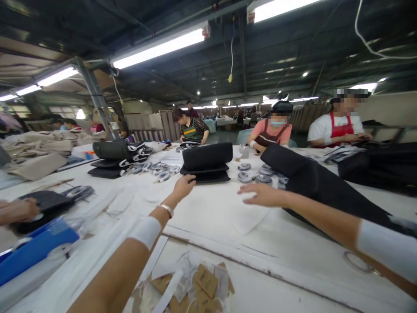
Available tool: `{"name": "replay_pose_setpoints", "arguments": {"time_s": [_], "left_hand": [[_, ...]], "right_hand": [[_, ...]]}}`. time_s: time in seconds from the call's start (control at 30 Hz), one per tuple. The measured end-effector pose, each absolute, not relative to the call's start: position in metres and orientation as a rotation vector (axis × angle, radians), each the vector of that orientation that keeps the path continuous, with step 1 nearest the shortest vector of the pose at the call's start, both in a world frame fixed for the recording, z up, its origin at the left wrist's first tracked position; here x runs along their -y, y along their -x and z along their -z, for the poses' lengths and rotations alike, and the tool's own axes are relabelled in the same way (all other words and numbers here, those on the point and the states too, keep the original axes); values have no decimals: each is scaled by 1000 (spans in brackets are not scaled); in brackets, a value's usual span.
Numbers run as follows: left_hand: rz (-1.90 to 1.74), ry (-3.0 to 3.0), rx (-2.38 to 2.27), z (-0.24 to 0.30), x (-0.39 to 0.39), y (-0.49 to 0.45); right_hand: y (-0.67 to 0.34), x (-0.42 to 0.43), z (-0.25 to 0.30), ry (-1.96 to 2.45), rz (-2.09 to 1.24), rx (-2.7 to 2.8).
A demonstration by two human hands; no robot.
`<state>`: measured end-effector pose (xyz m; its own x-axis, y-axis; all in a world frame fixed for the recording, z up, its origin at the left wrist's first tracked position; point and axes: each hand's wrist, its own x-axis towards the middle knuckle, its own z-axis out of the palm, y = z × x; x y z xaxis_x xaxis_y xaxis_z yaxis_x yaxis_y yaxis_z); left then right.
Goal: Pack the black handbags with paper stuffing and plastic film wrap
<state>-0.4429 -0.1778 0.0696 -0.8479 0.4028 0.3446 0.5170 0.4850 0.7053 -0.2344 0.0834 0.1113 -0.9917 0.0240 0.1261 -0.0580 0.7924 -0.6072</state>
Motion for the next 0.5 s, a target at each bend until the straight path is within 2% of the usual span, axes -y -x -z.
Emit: {"name": "replay_pose_setpoints", "arguments": {"time_s": [0.07, 0.1, 0.3, 0.5], "left_hand": [[1264, 952, 2650, -42, 188, 405], [1250, 1031, 2673, -33, 194, 385], [1189, 1578, 2789, -26, 212, 273], [1204, 1905, 2876, -25, 216, 174]], "right_hand": [[165, -81, -94, -303, -857, 3116], [129, -81, -91, -290, -840, 3165], [-39, -105, -95, 190, -838, 3046], [-141, -188, -107, 720, -260, 2606]]}}
